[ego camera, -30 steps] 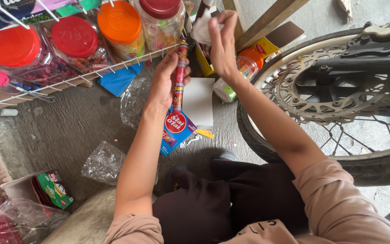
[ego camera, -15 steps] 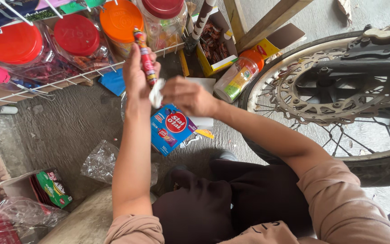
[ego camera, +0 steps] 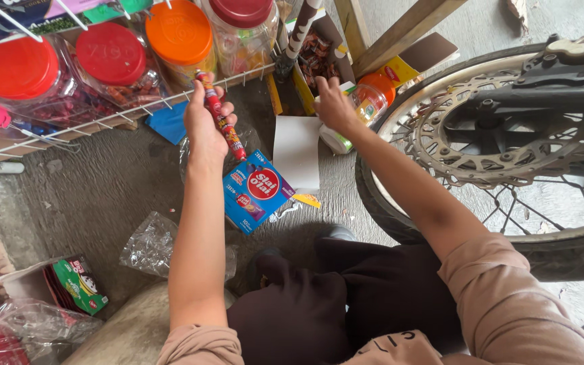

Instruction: The person organizes snack items on a wire rack in a small shop. They place a tin can on a shelf, then sit on the floor to open a box of snacks and arrange them on the lower shelf. They also move a plastic container and a blue bag, and place a green snack pack on the rack.

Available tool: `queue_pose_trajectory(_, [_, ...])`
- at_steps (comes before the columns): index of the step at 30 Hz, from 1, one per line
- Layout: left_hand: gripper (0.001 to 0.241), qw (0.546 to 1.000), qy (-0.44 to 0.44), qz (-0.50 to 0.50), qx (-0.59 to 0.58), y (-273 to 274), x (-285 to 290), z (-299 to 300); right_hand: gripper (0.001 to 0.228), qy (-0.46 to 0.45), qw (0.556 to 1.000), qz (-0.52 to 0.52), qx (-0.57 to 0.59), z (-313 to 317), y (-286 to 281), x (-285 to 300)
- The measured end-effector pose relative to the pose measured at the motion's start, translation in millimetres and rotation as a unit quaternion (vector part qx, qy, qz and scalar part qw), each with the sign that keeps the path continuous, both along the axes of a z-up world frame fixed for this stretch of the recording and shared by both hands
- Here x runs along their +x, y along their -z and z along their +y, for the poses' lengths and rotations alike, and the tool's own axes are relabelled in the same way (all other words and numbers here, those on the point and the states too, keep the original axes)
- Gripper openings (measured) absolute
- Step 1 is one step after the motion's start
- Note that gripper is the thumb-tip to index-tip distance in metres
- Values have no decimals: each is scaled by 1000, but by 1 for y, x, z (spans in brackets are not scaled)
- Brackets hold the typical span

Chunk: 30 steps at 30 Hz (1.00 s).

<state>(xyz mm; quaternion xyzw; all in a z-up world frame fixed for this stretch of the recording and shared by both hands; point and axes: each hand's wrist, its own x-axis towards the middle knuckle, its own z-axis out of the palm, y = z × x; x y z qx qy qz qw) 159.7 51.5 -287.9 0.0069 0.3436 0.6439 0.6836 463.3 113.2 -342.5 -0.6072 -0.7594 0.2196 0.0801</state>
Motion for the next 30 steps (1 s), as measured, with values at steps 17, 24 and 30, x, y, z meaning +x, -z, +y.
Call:
queue_pose_trajectory(17, [39,666,170,723,66,124,56,-39,9,-107,967,-196,124,-2,-25,-11])
queue_pose_trajectory(24, [37,566,353,744,12,137,59,-68,19,-152,967,-202,1,-57,-61,-73])
queue_pose_trajectory(30, [35,449,424,775,-137,155,-4,-59,19,-194,962,-175,-79,-99,-43,-110])
